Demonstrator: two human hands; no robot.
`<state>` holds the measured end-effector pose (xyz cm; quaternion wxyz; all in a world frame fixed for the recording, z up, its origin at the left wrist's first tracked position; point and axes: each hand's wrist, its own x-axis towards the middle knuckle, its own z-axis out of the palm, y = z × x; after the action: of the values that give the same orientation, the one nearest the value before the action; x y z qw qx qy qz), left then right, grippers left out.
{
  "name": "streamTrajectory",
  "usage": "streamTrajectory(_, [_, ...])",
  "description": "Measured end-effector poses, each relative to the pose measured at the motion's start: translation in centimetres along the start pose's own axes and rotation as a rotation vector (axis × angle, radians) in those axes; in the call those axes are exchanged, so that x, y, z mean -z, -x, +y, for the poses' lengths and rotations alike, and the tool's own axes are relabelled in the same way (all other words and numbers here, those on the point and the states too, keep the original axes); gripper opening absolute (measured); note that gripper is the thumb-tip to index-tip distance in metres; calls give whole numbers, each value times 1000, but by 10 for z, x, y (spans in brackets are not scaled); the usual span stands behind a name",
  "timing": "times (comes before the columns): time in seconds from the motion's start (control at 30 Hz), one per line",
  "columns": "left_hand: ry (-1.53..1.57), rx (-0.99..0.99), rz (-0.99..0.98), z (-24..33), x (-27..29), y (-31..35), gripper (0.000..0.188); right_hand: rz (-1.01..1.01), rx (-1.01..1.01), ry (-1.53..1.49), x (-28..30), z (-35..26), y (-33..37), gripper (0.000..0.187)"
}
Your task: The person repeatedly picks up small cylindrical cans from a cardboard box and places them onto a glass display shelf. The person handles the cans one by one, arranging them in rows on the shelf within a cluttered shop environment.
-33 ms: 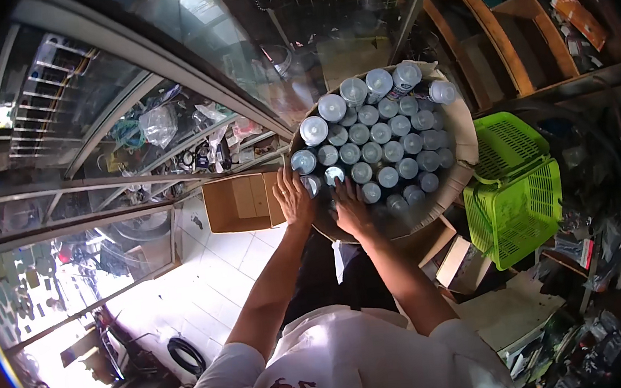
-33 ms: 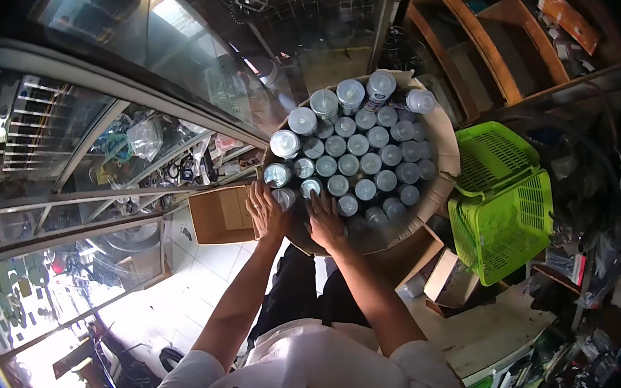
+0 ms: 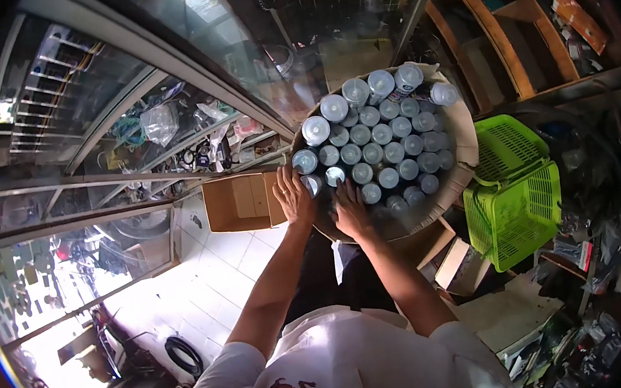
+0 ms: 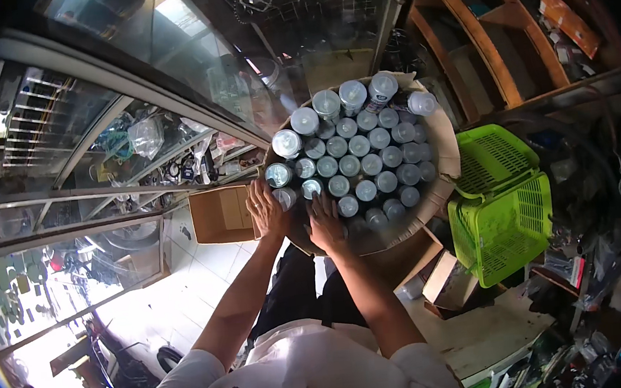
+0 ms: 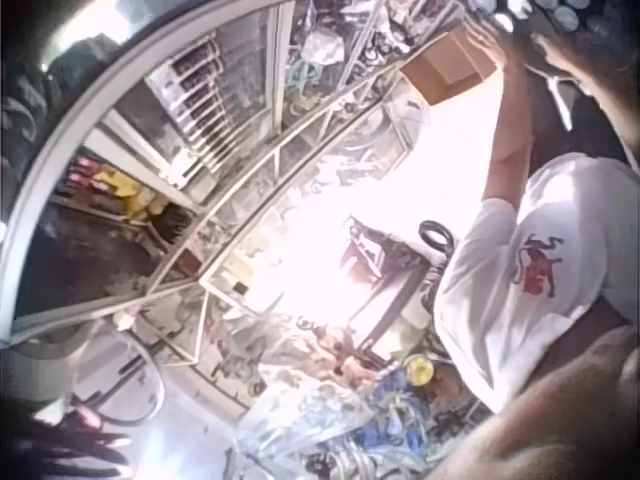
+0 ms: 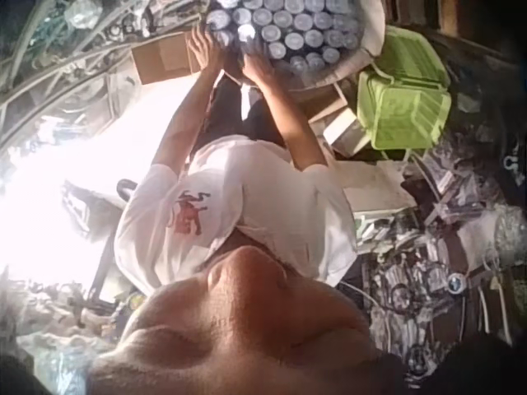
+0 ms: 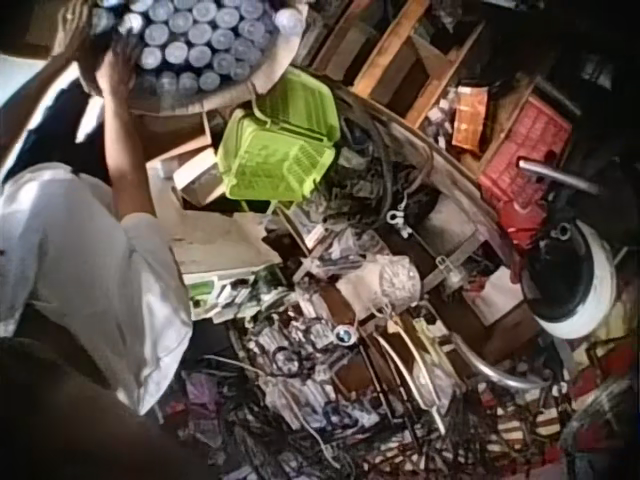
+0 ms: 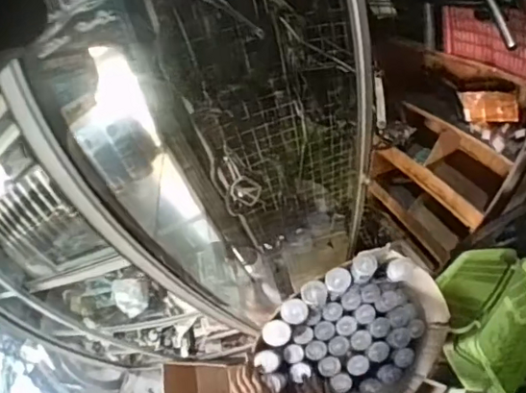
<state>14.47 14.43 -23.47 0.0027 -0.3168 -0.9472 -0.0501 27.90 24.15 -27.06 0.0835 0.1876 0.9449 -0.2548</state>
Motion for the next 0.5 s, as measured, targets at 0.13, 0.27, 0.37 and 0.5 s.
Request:
streamTrajectory(0.13, [125, 127, -29, -2, -5, 10, 125, 42, -6, -97, 5, -12, 28, 66])
streamTrajectory(0.27, [243, 183, -167, 2, 22, 11, 136, 27, -29, -148, 3, -12, 54, 60])
streamTrajectory(0.37, [316, 212, -183, -2, 41, 11, 138, 109, 3, -257, -1, -14, 69, 55])
streamTrajectory(0.5, [473, 88, -186, -19, 76, 39, 122, 158, 59, -384, 18, -40, 75, 47])
